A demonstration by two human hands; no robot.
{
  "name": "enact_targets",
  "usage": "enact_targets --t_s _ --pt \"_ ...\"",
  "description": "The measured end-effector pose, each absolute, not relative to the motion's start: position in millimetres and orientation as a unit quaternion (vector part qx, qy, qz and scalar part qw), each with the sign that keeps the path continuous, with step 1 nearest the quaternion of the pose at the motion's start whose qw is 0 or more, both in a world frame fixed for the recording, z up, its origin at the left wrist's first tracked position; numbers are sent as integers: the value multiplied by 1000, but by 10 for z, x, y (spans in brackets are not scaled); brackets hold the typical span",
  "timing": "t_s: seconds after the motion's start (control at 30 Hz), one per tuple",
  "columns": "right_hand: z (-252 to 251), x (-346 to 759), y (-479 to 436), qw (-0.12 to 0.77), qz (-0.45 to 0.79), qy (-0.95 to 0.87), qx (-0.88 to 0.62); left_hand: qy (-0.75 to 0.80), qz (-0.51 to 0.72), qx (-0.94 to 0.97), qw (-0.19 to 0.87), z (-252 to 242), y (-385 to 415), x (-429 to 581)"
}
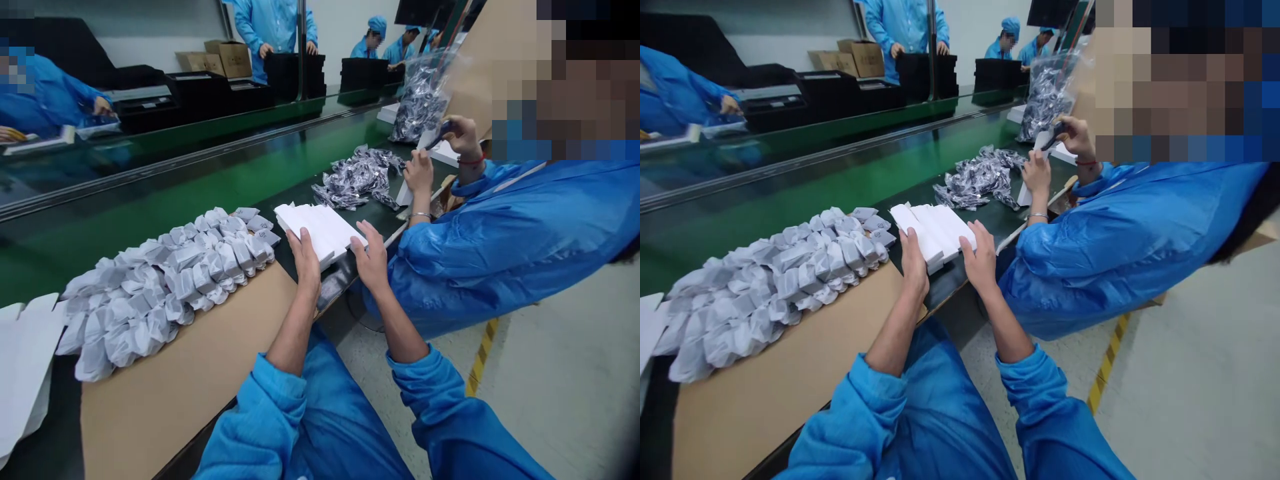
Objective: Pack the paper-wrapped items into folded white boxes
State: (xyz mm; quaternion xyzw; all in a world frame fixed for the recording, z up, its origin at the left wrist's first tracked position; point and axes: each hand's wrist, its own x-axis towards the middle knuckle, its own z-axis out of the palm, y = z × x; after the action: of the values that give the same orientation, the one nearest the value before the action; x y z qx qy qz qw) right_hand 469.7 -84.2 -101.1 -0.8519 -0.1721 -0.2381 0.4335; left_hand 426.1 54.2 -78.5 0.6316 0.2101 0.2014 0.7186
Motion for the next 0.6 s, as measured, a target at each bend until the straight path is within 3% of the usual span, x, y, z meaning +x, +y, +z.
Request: enact_targets --t_s 0.2,0.33,0.5,0.53,0.6 --pt "-767 4265 -506 366 -293 -249 -848 219 209 631 714 -741 646 4127" --pt "-671 4260 -280 293 -243 -308 -872 212 217 645 701 -632 715 3745" --pt "-717 4710 -397 305 -294 -263 -867 154 211 696 669 -710 929 2618" --pt "-754 4825 -468 306 -313 -239 -867 149 218 711 652 -775 1037 2342" --pt "-847 5016 -612 304 -332 -210 -868 175 270 805 499 -918 1332 1810"
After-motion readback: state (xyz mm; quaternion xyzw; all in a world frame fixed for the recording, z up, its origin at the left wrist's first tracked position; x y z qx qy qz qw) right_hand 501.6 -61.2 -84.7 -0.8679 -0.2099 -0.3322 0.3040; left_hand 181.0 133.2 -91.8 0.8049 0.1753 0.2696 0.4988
